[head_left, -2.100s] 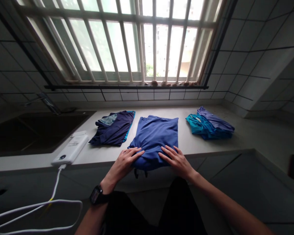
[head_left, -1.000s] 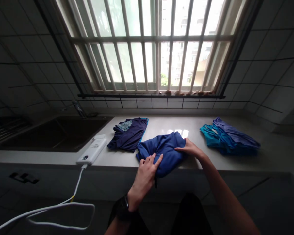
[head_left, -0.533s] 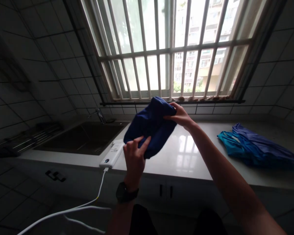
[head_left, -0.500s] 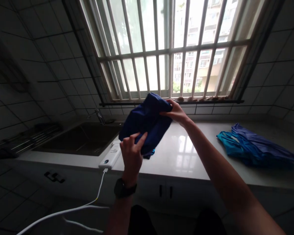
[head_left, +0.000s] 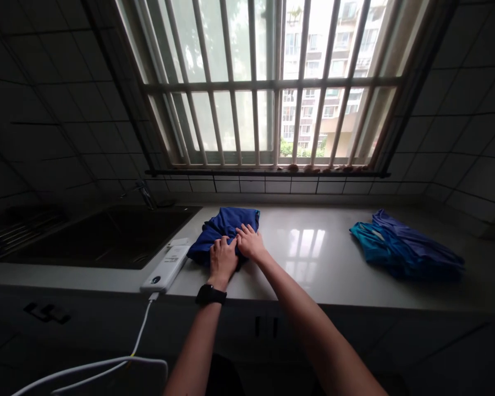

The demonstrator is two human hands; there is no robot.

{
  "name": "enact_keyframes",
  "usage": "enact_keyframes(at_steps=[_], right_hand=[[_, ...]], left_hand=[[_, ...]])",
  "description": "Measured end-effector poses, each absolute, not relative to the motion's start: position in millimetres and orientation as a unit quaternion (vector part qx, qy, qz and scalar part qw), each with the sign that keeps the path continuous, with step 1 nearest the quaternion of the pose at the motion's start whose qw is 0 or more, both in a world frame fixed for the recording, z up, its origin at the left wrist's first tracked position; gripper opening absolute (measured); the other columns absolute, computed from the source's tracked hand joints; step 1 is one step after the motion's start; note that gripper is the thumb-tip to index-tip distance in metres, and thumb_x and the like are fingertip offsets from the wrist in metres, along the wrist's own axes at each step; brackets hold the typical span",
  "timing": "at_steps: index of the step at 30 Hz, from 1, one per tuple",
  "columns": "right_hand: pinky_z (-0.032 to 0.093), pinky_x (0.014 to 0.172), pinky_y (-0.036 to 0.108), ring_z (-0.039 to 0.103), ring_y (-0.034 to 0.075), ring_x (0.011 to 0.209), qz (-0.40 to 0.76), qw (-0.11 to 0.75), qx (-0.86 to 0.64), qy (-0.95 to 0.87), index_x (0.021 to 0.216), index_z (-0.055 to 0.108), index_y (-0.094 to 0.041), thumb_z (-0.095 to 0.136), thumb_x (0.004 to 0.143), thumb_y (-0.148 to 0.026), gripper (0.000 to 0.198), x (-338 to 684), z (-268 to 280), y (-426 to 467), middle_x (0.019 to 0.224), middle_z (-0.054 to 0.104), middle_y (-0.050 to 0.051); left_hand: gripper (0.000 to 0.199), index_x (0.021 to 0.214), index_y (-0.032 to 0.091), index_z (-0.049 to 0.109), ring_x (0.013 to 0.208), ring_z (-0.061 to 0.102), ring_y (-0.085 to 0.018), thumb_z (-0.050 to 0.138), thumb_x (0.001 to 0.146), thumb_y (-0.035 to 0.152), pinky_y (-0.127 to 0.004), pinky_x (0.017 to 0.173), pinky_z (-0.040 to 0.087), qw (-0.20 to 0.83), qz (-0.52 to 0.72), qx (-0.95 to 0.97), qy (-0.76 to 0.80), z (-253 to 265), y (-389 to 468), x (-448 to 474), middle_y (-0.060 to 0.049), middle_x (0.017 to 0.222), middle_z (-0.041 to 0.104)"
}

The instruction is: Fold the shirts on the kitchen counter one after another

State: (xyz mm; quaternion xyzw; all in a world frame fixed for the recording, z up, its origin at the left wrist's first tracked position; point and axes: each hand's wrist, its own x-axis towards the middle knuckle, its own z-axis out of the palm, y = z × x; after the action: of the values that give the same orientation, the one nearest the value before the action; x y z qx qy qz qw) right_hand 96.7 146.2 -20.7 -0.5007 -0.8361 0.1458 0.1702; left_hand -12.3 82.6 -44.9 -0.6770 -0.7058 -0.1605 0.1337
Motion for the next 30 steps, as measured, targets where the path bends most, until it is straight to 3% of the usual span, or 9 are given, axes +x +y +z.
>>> enact_keyframes(at_steps=[4,12,18,22,24,26,30], right_hand=[[0.027,0.125,0.063,0.023,0.031,0.160,0.141,0.187,-0.508,-0.829,0.159,0.045,-0.016,0.025,0.108,-0.034,0.058,95.1,-26.5,143.3,0.172,0.029,0.012],[0.035,0.121,0.061,0.027,0.030,0.158,0.121,0.183,-0.519,-0.826,0.155,0.047,-0.023,0.028,0.109,-0.039,0.052,96.7,-22.8,138.3,0.171,0.033,0.009],[0.048,0.108,0.055,0.052,0.032,0.139,0.050,0.172,-0.507,-0.843,0.139,0.061,-0.015,0.038,0.108,-0.038,0.045,109.2,-13.9,102.5,0.152,0.059,0.015],[0.048,0.107,0.051,0.066,0.029,0.122,0.086,0.131,-0.449,-0.880,0.117,0.074,-0.022,0.034,0.110,-0.042,0.046,144.2,-9.5,70.8,0.134,0.073,0.008],[0.047,0.109,0.047,0.067,0.027,0.121,0.100,0.160,-0.451,-0.873,0.114,0.076,-0.023,0.037,0.109,-0.042,0.043,180.3,-7.4,58.6,0.128,0.075,0.007],[0.048,0.108,0.042,0.066,0.025,0.122,0.092,0.244,-0.492,-0.830,0.128,0.070,-0.023,0.046,0.107,-0.038,0.035,232.2,-0.6,52.8,0.132,0.072,0.009],[0.054,0.096,0.037,0.069,0.024,0.109,0.020,0.373,-0.653,-0.659,0.143,0.057,-0.020,0.059,0.096,-0.021,0.048,367.1,35.1,63.4,0.131,0.066,0.014]], left_hand=[[0.052,0.137,0.021,0.069,0.145,0.048,-0.033,0.049,0.089,0.015,-0.052,0.119,0.038,0.155,-0.188,-0.695,-0.676,-46.4,85.3,-14.4,-0.015,0.153,0.057],[0.047,0.132,0.019,0.069,0.134,0.059,-0.034,0.042,0.093,0.018,-0.054,0.116,0.039,0.140,-0.219,-0.700,-0.665,-59.4,99.0,-22.0,-0.018,0.148,0.062],[0.047,0.135,0.019,0.066,0.136,0.057,-0.031,0.038,0.097,0.025,-0.050,0.118,0.035,0.140,-0.208,-0.700,-0.669,-59.7,103.3,-24.1,-0.018,0.149,0.061],[0.053,0.140,0.020,0.060,0.139,0.054,-0.028,0.041,0.091,0.024,-0.048,0.118,0.035,0.139,-0.194,-0.685,-0.689,-64.9,112.1,-27.2,-0.013,0.155,0.057],[0.058,0.141,0.022,0.060,0.138,0.054,-0.028,0.044,0.085,0.022,-0.048,0.119,0.034,0.133,-0.213,-0.677,-0.691,-68.0,115.7,-29.0,-0.012,0.154,0.058],[0.066,0.143,0.029,0.060,0.138,0.054,-0.029,0.047,0.078,0.024,-0.048,0.120,0.033,0.127,-0.242,-0.680,-0.681,-69.8,116.3,-30.3,-0.006,0.149,0.063],[0.077,0.146,0.042,0.056,0.139,0.052,-0.031,0.051,0.070,0.031,-0.050,0.121,0.031,0.103,-0.277,-0.692,-0.659,-66.6,110.2,-29.1,0.003,0.139,0.071]])
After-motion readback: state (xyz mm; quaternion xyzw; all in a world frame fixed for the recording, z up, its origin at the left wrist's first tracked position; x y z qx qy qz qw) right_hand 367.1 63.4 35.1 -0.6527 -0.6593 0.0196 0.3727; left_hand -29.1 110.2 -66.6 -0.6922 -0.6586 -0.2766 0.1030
